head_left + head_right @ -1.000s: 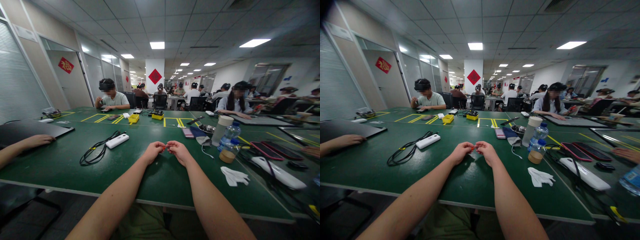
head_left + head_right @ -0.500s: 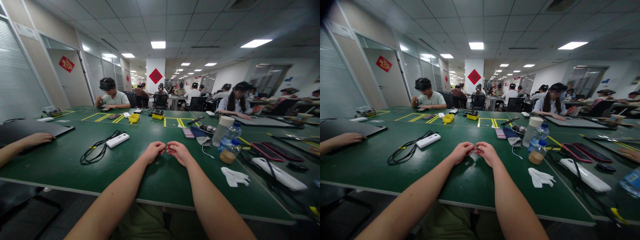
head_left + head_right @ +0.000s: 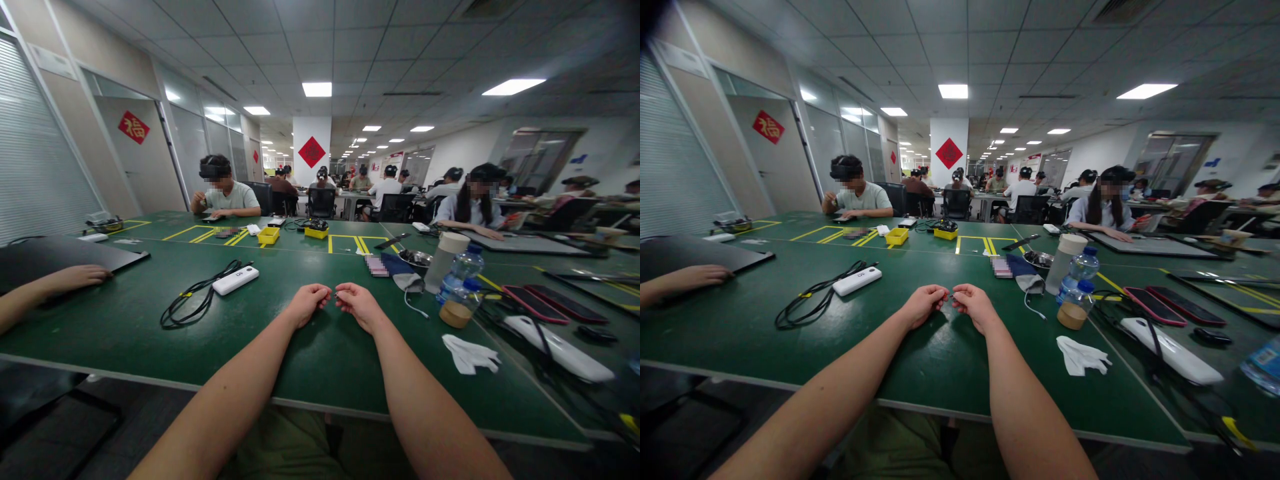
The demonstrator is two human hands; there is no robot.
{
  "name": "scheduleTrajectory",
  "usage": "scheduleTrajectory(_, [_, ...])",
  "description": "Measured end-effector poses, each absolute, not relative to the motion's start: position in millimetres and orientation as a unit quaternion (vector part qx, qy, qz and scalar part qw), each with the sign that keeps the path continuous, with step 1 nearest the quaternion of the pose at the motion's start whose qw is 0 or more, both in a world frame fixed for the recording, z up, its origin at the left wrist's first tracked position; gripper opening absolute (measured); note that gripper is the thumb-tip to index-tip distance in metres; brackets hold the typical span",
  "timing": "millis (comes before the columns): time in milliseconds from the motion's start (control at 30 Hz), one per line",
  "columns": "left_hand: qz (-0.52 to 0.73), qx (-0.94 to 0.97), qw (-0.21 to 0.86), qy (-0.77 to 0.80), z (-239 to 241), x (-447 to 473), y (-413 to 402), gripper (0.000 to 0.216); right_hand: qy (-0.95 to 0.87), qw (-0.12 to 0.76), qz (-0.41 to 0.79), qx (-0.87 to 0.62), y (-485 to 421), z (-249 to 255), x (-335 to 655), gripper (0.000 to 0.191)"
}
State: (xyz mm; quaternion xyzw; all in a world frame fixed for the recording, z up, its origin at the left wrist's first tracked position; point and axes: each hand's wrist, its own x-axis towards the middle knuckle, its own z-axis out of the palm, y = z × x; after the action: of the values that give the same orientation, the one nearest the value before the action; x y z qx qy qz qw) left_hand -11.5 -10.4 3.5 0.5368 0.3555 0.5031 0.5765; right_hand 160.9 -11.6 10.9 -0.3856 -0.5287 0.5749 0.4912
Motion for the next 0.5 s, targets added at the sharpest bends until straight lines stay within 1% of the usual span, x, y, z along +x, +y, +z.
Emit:
scheduleTrajectory(100, [0.504, 0.540, 0.574, 0.355, 2.6, -11.4, -10.9, 0.021, -0.541, 0.495, 0.565, -0.377, -11.2, 10.0, 161.0, 0.022])
scheduleTrajectory(267, [0.511, 0.528, 0.576, 0.357, 3.2, -11.0, -12.5, 0.020, -0.512, 0.495, 0.606, -0.354, -12.8, 10.9, 159.8, 0.033])
scheduleTrajectory(333, [0.519, 0.519, 0.583, 0.349, 3.8, -10.7, -13.1, 0.020, -0.518, 0.492, 0.603, -0.355, -11.4, 9.0, 159.8, 0.033])
scheduleTrajectory(500, [0.523, 0.486, 0.614, 0.337, 4.3, -10.1, -12.5, 0.018, -0.592, 0.481, 0.516, -0.389, -8.2, 3.1, 160.8, 0.024])
